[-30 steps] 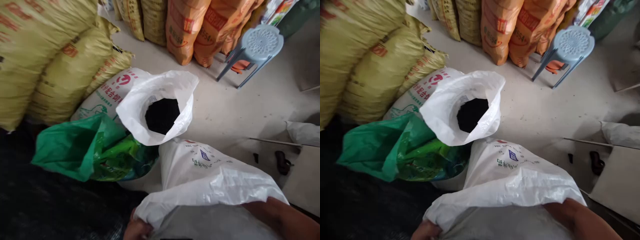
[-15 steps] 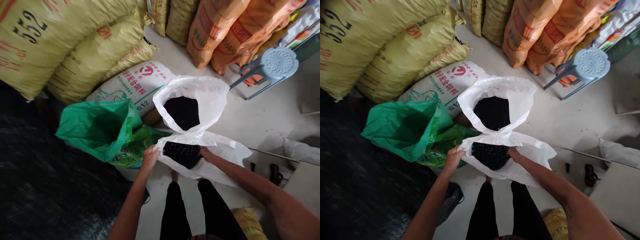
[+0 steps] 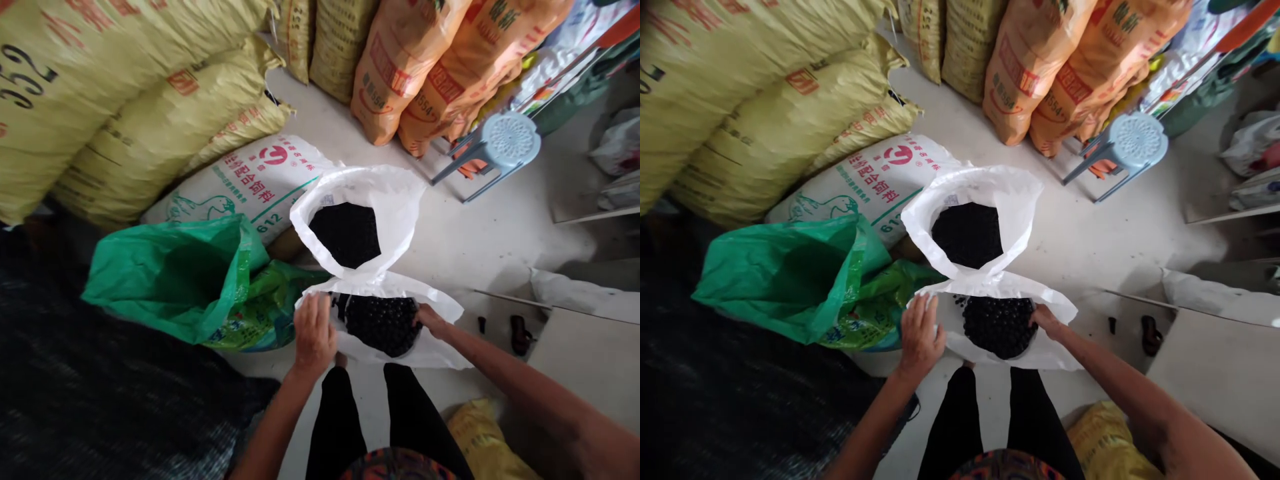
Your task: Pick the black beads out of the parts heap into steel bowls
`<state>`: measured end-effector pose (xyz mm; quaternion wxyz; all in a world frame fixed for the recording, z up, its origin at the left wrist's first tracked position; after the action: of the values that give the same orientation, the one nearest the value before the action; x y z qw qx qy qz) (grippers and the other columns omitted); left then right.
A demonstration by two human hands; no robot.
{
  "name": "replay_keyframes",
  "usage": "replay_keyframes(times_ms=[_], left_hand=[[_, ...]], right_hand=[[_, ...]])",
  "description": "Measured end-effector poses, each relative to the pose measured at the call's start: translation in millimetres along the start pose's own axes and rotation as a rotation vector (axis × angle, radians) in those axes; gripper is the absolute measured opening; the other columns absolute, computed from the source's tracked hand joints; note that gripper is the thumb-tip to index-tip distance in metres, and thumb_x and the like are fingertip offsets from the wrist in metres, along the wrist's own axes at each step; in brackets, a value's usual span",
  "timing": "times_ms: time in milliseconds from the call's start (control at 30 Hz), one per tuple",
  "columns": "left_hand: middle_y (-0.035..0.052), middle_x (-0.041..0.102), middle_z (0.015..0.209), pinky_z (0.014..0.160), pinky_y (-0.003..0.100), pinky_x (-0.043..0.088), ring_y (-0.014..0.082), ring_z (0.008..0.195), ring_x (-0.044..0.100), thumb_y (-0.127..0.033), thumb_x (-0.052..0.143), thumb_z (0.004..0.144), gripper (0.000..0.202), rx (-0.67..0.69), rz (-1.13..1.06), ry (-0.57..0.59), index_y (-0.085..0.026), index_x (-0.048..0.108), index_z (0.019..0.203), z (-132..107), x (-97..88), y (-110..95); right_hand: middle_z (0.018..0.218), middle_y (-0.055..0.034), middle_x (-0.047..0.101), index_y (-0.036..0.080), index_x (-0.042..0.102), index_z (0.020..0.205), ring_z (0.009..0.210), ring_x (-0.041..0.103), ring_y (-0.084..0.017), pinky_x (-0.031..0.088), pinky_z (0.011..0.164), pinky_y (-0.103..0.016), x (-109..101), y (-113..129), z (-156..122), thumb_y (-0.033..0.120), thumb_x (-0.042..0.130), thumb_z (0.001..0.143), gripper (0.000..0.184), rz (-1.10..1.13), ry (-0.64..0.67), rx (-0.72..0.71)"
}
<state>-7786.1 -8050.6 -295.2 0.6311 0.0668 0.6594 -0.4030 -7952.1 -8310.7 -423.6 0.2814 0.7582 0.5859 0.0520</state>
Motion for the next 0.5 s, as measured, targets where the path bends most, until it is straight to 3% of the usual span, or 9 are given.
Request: replay_keyframes(times_ms=[100,200,367,500], left_hand=[[0.0138,0.059,0.109,0.090,0.039,0.044,0.0248,0.103,0.055,-0.013,0.036,0.081,0.038,0.096,-0.107,0.233,-0.013,0.054,0.115,3.4,25.7,-36.7],[0.0120,0.062,0.099,0.085,0.038,0.046,0.0237,0.094,0.058,-0.026,0.035,0.088,0.034,-0.033,-0.194,0.464,-0.012,0.054,0.113,9.4,60.1,-48.4],[0.0094,0.053,0.126,0.100,0.039,0.036,0.0224,0.118,0.045,-0.043,0.037,0.090,0.046,-0.073,-0.343,0.500,-0.019,0.044,0.129,38.8,94.6,-72.1],[0.0039,0.056,0.126,0.105,0.037,0.030,0.0210,0.121,0.045,-0.046,0.032,0.091,0.044,0.036,-0.371,0.569,-0.023,0.055,0.121,63.1,115.6,-103.7]], right_hand=[[0.046,0.0042,0.047,0.016,0.048,0.049,0.052,0.042,-0.012,0.033,0.048,-0.023,-15.6,-26.6,-9.5,0.014,0.050,0.039,0.010,0.012,0.014,0.084],[0.043,0.0043,0.043,0.016,0.043,0.046,0.049,0.040,-0.011,0.029,0.045,-0.022,-24.9,-48.7,-21.1,0.015,0.049,0.040,0.009,0.027,0.013,0.120],[0.044,0.0052,0.042,0.017,0.043,0.048,0.050,0.037,-0.010,0.026,0.042,-0.021,-29.9,-57.5,-31.1,0.015,0.050,0.039,0.012,0.051,0.016,0.061],[0.047,0.0062,0.043,0.016,0.046,0.051,0.051,0.036,-0.009,0.026,0.044,-0.021,-26.9,-48.6,-31.3,0.015,0.052,0.039,0.013,0.076,0.046,-0.034]])
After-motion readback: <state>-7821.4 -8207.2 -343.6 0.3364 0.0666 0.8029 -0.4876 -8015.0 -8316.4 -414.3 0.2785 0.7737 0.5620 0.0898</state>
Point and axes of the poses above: each hand's wrist, its own z-axis towards the middle knuckle, its own x-axis out of the palm, y = z × x, the point moved 7 cm from there along z, towards the middle knuckle
